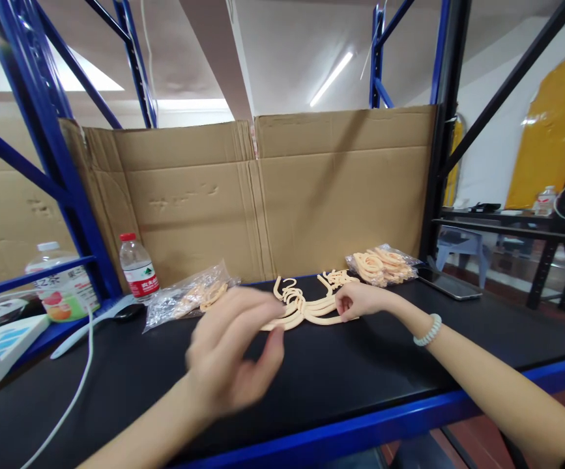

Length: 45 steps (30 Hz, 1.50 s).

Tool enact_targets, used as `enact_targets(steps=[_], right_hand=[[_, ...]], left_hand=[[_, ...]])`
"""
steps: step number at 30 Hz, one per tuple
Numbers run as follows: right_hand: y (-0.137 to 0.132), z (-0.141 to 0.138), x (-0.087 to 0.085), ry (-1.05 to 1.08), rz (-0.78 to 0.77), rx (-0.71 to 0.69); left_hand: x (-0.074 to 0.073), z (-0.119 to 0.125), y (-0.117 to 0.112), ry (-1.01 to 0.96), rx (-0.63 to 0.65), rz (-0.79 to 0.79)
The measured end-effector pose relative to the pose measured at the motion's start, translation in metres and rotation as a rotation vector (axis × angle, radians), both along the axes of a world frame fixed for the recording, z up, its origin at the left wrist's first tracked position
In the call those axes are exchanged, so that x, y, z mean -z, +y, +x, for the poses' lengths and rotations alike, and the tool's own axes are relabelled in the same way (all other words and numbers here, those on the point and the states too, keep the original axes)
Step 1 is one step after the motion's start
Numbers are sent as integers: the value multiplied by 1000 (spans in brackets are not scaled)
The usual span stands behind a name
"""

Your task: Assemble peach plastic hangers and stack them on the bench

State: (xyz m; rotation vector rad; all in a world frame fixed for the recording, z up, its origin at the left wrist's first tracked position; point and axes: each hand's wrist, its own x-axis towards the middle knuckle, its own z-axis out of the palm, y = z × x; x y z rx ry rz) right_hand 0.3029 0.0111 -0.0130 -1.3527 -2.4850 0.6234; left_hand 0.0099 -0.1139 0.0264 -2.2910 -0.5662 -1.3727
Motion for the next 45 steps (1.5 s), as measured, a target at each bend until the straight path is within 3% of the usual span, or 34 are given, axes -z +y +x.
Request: enact_targets(steps=[2, 5, 7, 9, 13, 22, 34, 45], right_hand=[[1, 0, 1, -5, 19, 3], [0, 0, 1, -31, 64, 28], [-2, -4, 2, -33, 138, 50], [-4, -10, 4, 6, 266, 84], [-7, -29, 15, 128, 426, 115], [-13, -49, 40, -96, 321, -24], [5, -45, 45, -82, 433, -184], [13, -43, 49, -46, 481, -180]], left_hand=[[0, 11, 39, 246, -119, -188], [25, 11, 86, 530, -392, -537], [46, 5, 103, 584, -523, -719], [59, -1, 110, 614, -548, -833], [66, -4, 108, 640, -521, -841], [73, 2, 110, 618, -458, -846], [70, -8, 118, 690, -439, -897], [73, -8, 120, 676, -456, -863]])
